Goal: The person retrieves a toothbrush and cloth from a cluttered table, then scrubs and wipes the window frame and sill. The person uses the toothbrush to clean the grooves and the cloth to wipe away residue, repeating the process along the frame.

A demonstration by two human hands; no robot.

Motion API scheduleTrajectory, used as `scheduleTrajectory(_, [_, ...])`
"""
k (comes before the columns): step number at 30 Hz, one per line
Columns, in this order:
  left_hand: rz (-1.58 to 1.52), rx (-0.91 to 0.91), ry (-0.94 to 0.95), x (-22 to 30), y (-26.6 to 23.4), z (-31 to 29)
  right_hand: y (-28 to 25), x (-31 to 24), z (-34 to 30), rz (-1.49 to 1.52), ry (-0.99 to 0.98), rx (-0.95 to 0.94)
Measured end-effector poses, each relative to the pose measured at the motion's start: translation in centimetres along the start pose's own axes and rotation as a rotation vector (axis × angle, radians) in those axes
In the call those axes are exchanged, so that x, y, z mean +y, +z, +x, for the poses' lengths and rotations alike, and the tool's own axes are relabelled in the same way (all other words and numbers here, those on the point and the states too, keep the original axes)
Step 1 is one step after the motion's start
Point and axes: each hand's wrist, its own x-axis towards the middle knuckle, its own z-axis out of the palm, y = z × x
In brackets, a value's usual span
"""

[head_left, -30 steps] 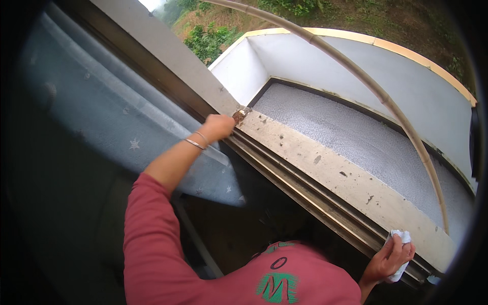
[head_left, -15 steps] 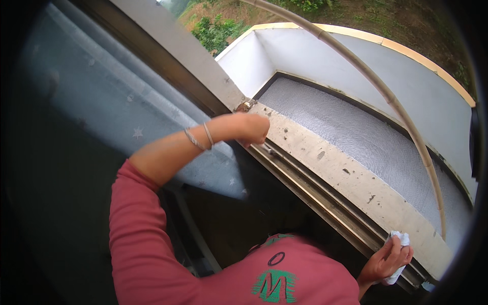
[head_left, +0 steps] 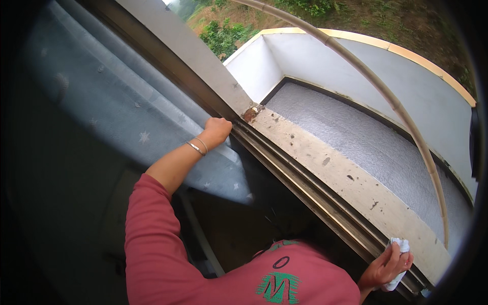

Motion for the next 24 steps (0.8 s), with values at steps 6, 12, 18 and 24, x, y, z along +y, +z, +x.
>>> scheduleTrajectory(6, [0.259, -0.278, 0.168, 9.0, -2.6, -0.3, -0.3, 0.1, 0.1, 0.035, 0.011, 0.02])
scheduleTrajectory(12, [0.071, -0.133, 0.73, 14.2, -16.5, -5.4, 0.4, 0.2, 0.2, 0.004, 0.019, 0.055])
scheduleTrajectory(18, [-0.527, 0.234, 0.423, 12.2, -21.0, -3.8, 0.0, 0.3, 0.4, 0.154, 0.165, 0.099])
scheduleTrajectory(24, [-0.583, 0.457, 0.856, 15.5, -11.8, -7.5, 0.2, 0.0, 0.0, 0.16, 0.179, 0.066])
